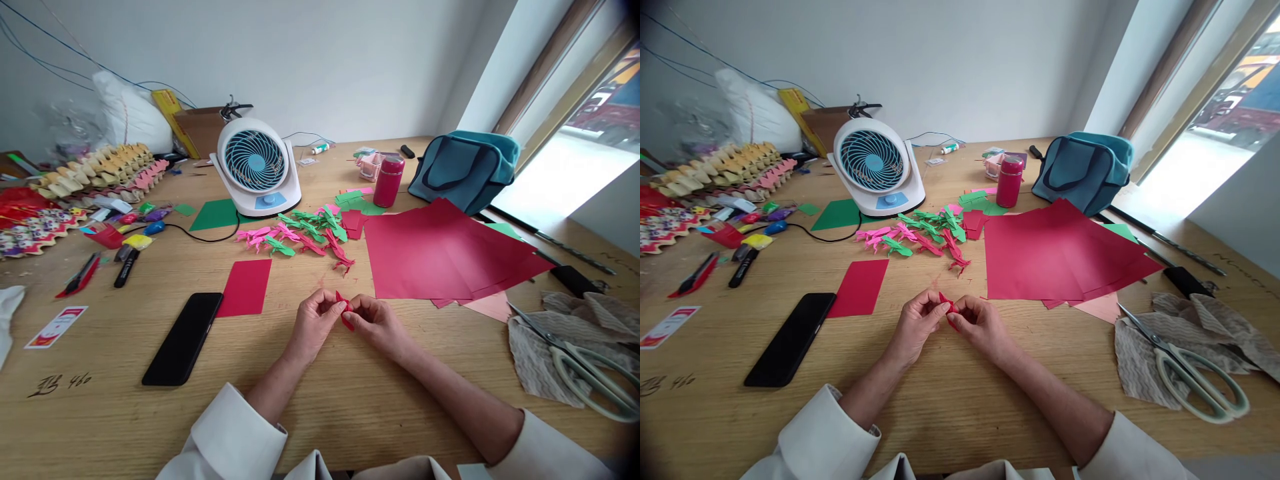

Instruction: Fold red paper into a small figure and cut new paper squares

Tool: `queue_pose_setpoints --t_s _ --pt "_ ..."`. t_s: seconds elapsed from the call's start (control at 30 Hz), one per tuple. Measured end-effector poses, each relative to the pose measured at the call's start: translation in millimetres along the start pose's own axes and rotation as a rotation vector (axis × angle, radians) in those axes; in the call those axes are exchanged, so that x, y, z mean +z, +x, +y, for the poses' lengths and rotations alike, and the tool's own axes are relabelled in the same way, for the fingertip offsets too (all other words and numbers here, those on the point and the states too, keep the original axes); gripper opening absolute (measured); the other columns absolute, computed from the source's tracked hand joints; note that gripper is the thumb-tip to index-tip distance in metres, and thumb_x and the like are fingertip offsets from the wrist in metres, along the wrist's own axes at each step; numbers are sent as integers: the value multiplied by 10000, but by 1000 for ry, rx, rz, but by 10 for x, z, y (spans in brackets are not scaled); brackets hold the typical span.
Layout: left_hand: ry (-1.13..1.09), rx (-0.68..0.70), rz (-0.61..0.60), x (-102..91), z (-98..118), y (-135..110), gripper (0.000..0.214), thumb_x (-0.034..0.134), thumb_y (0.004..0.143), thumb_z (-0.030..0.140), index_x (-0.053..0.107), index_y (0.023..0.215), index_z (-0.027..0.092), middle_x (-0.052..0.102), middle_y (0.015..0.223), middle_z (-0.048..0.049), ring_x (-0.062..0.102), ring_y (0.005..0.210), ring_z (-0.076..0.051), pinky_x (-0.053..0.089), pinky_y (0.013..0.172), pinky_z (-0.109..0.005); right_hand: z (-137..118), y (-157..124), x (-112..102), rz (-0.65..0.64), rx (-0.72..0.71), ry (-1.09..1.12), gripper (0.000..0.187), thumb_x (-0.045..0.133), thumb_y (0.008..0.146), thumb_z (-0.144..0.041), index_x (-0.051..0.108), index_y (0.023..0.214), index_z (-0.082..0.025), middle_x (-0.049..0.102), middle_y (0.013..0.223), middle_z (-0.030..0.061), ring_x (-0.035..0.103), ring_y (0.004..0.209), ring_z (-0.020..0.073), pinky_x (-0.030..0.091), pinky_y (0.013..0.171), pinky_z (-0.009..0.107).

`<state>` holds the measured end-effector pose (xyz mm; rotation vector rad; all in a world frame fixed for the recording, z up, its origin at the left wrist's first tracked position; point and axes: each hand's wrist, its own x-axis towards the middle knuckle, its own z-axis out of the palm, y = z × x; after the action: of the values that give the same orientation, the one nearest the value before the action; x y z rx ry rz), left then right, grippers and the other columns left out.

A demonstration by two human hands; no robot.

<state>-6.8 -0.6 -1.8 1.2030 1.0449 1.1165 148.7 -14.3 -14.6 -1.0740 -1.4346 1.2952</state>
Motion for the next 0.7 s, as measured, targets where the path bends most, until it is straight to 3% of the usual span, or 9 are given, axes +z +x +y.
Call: queue_pose_setpoints --t_s 0.43,0.7 --pt "160 119 -40 -39 -76 24 187 690 813 329 650 749 157 581 693 11 475 640 -102 388 624 -207 11 -17 8 46 -15 -62 271 644 849 -415 586 710 -189 557 611 -8 452 564 126 361 559 272" --pt "133 122 -49 -19 -81 19 164 690 808 312 651 764 159 598 710 9 498 650 -108 404 642 -214 10 -16 12 57 -13 -73 260 634 852 -402 555 718 -193 528 581 -19 421 534 121 332 527 265"
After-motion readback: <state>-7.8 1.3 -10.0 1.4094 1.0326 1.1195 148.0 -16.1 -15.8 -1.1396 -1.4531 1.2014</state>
